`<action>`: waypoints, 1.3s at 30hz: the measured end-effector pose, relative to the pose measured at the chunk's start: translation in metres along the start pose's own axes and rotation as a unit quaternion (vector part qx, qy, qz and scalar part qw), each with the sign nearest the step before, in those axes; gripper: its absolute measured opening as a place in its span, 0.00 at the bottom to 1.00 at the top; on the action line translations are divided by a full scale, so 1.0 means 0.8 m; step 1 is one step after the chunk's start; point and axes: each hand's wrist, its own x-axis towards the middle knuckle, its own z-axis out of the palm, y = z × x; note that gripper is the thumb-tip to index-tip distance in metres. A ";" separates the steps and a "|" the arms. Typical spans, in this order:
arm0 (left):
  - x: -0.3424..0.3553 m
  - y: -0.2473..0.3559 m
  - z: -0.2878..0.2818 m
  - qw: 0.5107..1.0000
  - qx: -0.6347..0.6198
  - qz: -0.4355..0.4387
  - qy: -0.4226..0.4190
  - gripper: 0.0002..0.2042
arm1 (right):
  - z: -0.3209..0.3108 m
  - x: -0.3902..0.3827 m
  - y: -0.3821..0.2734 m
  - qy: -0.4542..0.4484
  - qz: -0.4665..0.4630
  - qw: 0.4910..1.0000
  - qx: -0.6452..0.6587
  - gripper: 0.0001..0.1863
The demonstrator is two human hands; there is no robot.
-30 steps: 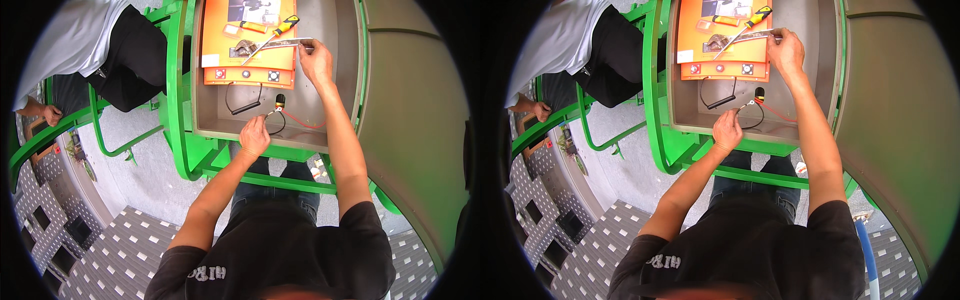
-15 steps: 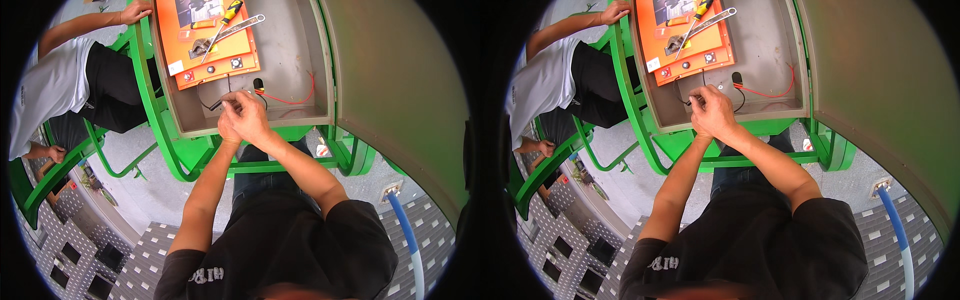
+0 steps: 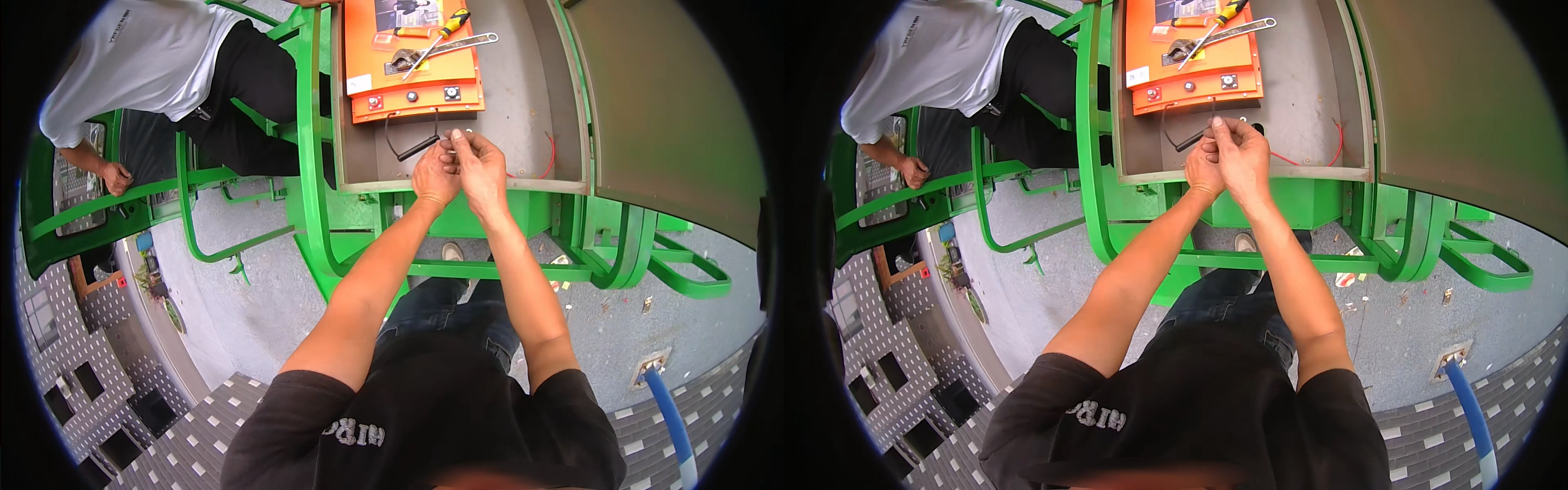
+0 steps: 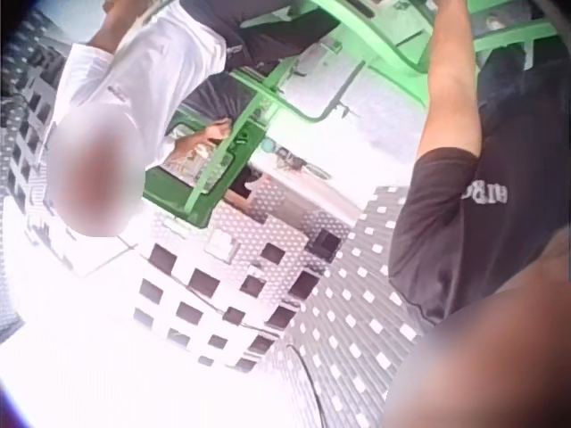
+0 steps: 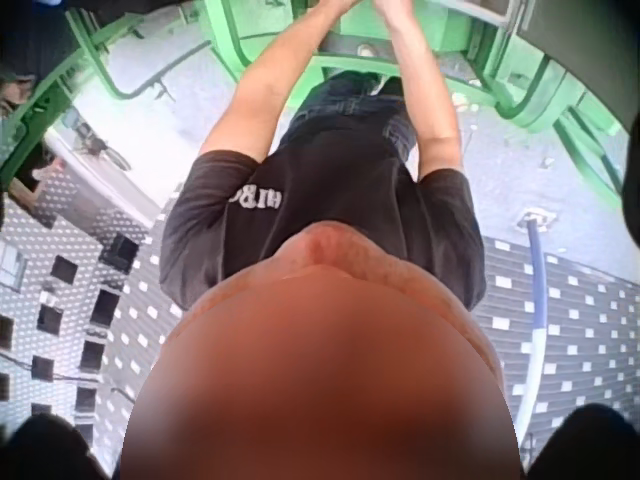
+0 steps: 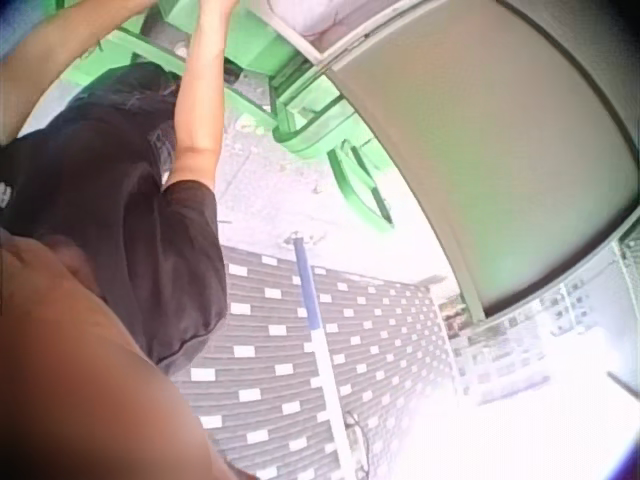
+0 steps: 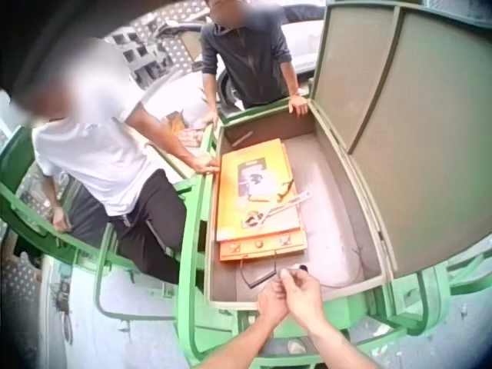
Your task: The person works on an orange electrical component mounted in a green metal cart. They strip wire ends, connect wires to terminals, and tighten connections using a screwdriver, pliers, and an adjustable wrench. The person also uses scissors to trim wire ends and secures a white cable to the component.
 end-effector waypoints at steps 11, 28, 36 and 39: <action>0.000 -0.003 0.010 0.997 0.011 0.067 0.030 0.09 | 0.032 0.064 -0.043 -0.029 0.037 0.995 0.091 0.32; -0.001 0.002 -0.005 0.997 0.011 -0.055 -0.053 0.22 | 0.174 0.086 -0.032 -0.252 -0.132 0.925 -0.251 0.21; -0.003 0.012 -0.020 0.998 -0.016 -0.033 -0.051 0.20 | 0.230 0.088 -0.065 -0.282 -0.240 0.916 -0.158 0.21; -0.001 0.012 -0.021 1.000 -0.010 -0.013 -0.016 0.17 | 0.223 0.090 -0.067 -0.270 -0.172 0.928 -0.191 0.17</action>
